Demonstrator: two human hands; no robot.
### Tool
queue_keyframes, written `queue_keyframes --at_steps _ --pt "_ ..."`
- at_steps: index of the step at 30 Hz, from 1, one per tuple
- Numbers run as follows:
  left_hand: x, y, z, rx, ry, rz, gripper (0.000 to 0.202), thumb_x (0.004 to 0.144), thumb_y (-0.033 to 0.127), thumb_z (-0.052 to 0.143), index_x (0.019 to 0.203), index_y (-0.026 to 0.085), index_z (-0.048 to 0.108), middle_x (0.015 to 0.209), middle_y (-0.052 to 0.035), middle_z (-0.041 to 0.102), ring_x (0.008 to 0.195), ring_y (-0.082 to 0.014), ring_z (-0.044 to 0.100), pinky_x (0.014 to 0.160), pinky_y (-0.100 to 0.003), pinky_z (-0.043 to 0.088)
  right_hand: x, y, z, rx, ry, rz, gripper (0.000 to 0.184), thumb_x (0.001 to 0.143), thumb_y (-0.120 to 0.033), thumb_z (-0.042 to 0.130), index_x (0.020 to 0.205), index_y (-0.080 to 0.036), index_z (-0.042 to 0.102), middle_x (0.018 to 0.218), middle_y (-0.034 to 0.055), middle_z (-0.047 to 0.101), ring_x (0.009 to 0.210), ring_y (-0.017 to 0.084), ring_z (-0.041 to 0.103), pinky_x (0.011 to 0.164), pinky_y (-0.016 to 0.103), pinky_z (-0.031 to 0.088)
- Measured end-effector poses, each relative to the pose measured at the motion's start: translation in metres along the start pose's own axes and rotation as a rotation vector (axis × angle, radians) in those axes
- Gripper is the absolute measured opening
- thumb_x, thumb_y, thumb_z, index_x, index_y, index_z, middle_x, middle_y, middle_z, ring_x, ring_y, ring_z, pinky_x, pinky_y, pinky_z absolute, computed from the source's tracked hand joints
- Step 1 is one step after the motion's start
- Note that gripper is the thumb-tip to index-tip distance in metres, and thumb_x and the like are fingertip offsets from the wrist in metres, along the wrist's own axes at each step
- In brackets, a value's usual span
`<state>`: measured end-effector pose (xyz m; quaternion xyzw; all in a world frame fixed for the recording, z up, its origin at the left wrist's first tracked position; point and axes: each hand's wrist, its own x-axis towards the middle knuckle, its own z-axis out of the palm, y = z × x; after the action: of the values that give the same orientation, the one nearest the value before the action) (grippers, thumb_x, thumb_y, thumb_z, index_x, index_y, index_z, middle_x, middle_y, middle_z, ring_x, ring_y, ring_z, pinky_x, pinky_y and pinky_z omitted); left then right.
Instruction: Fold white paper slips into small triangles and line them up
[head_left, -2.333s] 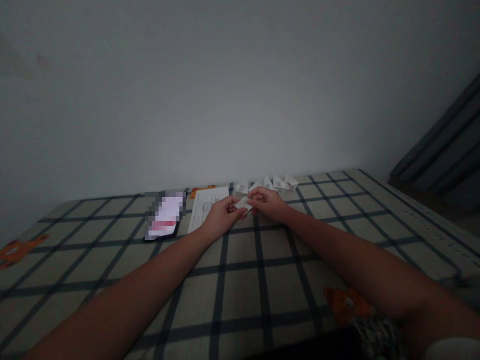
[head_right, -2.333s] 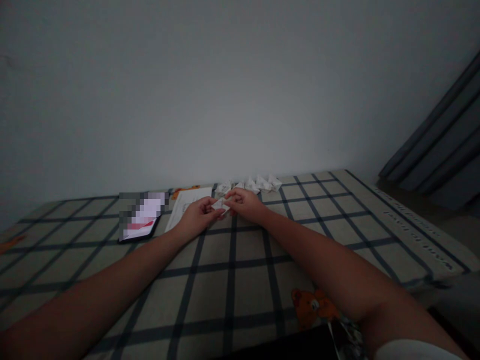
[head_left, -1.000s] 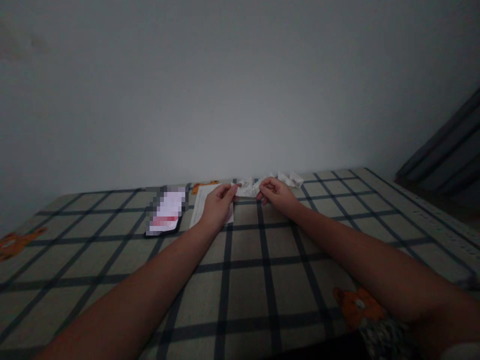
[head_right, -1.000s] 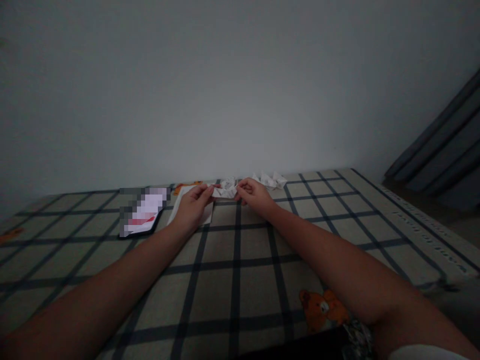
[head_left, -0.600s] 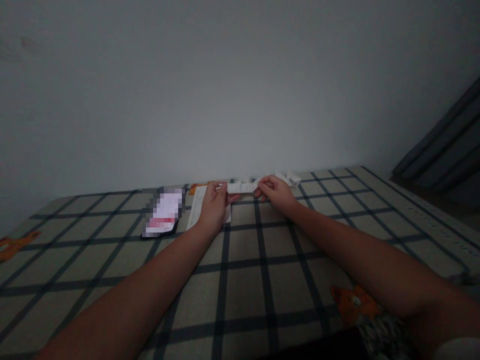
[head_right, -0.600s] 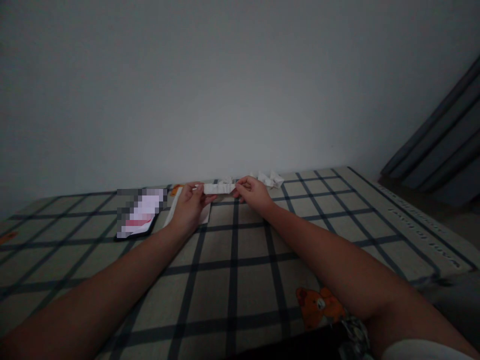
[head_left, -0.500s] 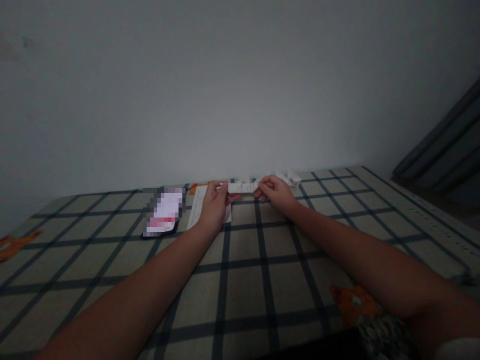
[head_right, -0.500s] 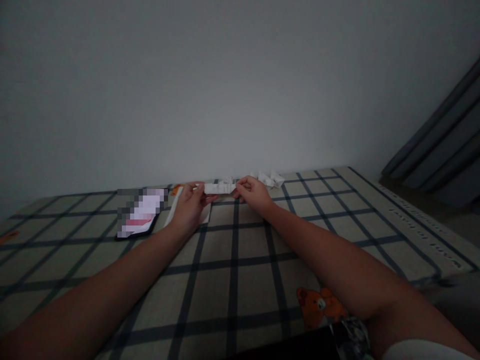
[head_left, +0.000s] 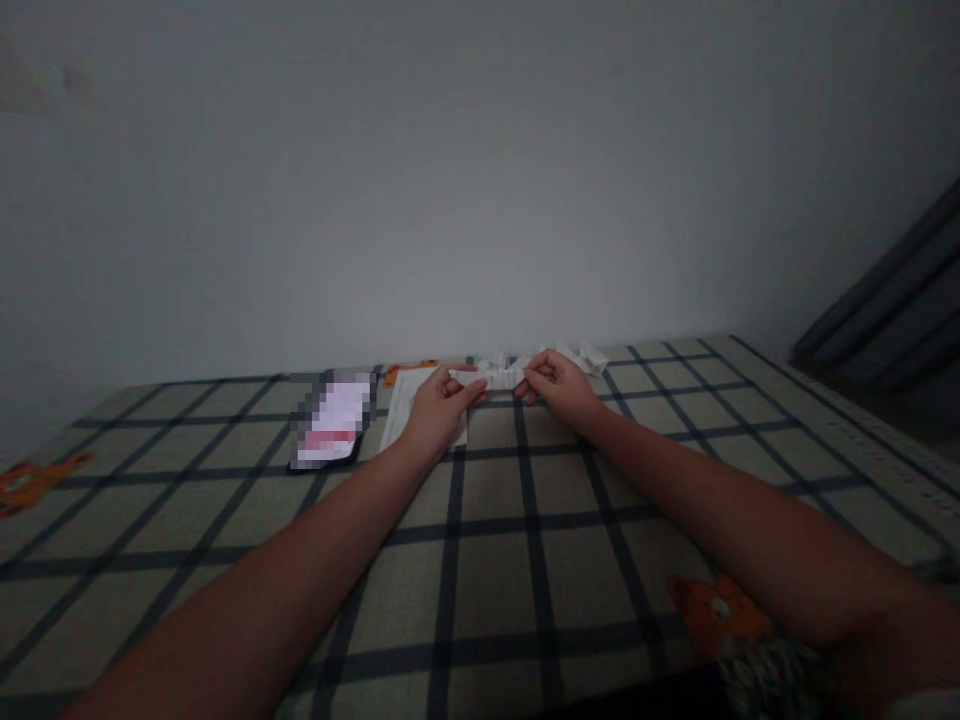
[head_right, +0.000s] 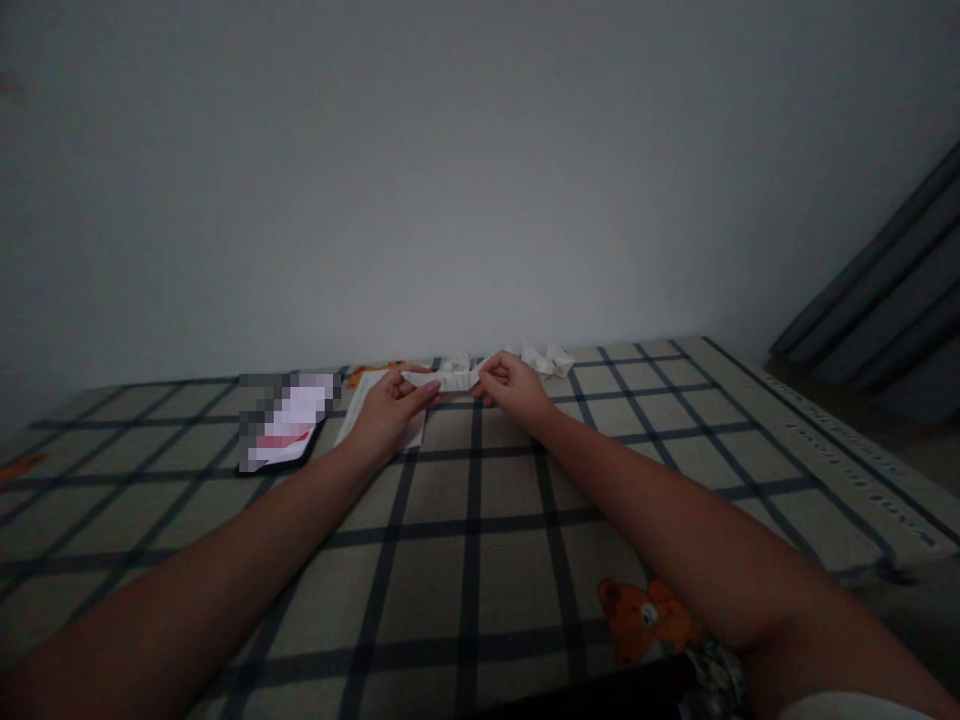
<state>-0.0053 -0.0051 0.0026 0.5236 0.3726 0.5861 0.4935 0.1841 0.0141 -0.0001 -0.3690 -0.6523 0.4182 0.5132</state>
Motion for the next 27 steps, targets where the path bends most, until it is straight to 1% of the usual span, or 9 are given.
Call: queue_keyframes --at_steps 3,6,8,10,13,15,18,22,27 --pt "0.001 -0.001 -0.002 0.058 0.007 0.028 0.034 0.064 0.029 0.072 0.091 0.016 0.056 0.065 0.002 0.062 0.061 -0.0108 0.06 0.063 -0.023 0.047 -0.002 -0.002 0.003 0.048 -0.067 0.002 0.02 0.077 -0.035 0.056 0.082 -0.019 0.046 0.069 -0.0005 0.06 0.063 0.012 0.061 0.05 0.021 0.047" --pt "-0.001 -0.002 -0.003 0.191 -0.008 0.08 0.033 0.066 0.032 0.071 0.092 0.017 0.057 0.06 0.0032 0.058 0.057 -0.0108 0.057 0.058 -0.022 0.044 -0.005 -0.005 0.005 0.023 -0.091 -0.056 0.022 0.077 -0.035 0.057 0.091 -0.02 0.049 0.078 0.0 0.057 0.066 0.011 0.059 0.05 0.02 0.048" --pt "-0.003 -0.001 -0.004 0.321 -0.026 0.116 0.031 0.068 0.035 0.069 0.092 0.018 0.059 0.054 0.0054 0.051 0.05 -0.0098 0.051 0.052 -0.021 0.039 -0.006 -0.008 0.005 -0.066 -0.083 -0.096 0.022 0.079 -0.037 0.054 0.092 -0.02 0.054 0.082 0.0013 0.057 0.066 0.01 0.056 0.052 0.021 0.048" --pt "-0.006 0.001 -0.004 0.452 -0.043 0.159 0.03 0.07 0.037 0.067 0.093 0.019 0.06 0.05 0.007 0.044 0.046 -0.0086 0.043 0.048 -0.02 0.032 -0.006 -0.008 0.003 -0.195 -0.09 -0.151 0.022 0.082 -0.038 0.05 0.086 -0.018 0.059 0.084 0.0034 0.058 0.068 0.011 0.055 0.055 0.022 0.048" --pt "-0.009 0.003 -0.004 0.582 -0.071 0.216 0.028 0.073 0.038 0.064 0.095 0.021 0.062 0.051 0.007 0.039 0.046 -0.0082 0.038 0.047 -0.02 0.027 -0.004 -0.007 0.0 -0.383 -0.091 -0.296 0.022 0.082 -0.034 0.052 0.077 -0.017 0.065 0.084 0.0052 0.062 0.08 0.014 0.057 0.071 0.028 0.048" --pt "-0.01 0.004 -0.003 0.615 -0.082 0.232 0.028 0.073 0.038 0.063 0.096 0.021 0.062 0.052 0.0065 0.041 0.048 -0.0086 0.037 0.049 -0.021 0.026 -0.002 -0.005 -0.002 -0.447 -0.058 -0.344 0.019 0.08 -0.032 0.056 0.077 -0.017 0.067 0.082 0.0052 0.064 0.082 0.015 0.058 0.077 0.03 0.046" --pt "-0.01 0.005 -0.002 0.613 -0.089 0.239 0.028 0.073 0.039 0.063 0.096 0.022 0.063 0.053 0.0057 0.044 0.048 -0.0094 0.039 0.05 -0.021 0.027 -0.002 -0.004 -0.002 -0.456 -0.04 -0.305 0.017 0.077 -0.033 0.059 0.079 -0.018 0.068 0.081 0.0051 0.066 0.079 0.015 0.06 0.074 0.029 0.045" --pt "-0.012 0.005 -0.002 0.599 -0.132 0.265 0.029 0.072 0.038 0.064 0.097 0.022 0.064 0.06 0.0027 0.055 0.051 -0.0105 0.043 0.051 -0.022 0.031 -0.004 -0.007 -0.001 -0.425 -0.08 -0.274 0.015 0.076 -0.032 0.061 0.082 -0.02 0.069 0.085 0.0047 0.066 0.083 0.016 0.06 0.078 0.03 0.045" --pt "-0.012 0.005 -0.002 0.701 -0.135 0.318 0.028 0.076 0.038 0.061 0.1 0.023 0.064 0.068 0.0009 0.06 0.055 -0.0114 0.049 0.055 -0.023 0.036 -0.004 -0.008 -0.001 -0.428 -0.082 -0.265 0.015 0.075 -0.03 0.061 0.082 -0.018 0.067 0.085 0.0049 0.065 0.081 0.015 0.059 0.071 0.026 0.045"
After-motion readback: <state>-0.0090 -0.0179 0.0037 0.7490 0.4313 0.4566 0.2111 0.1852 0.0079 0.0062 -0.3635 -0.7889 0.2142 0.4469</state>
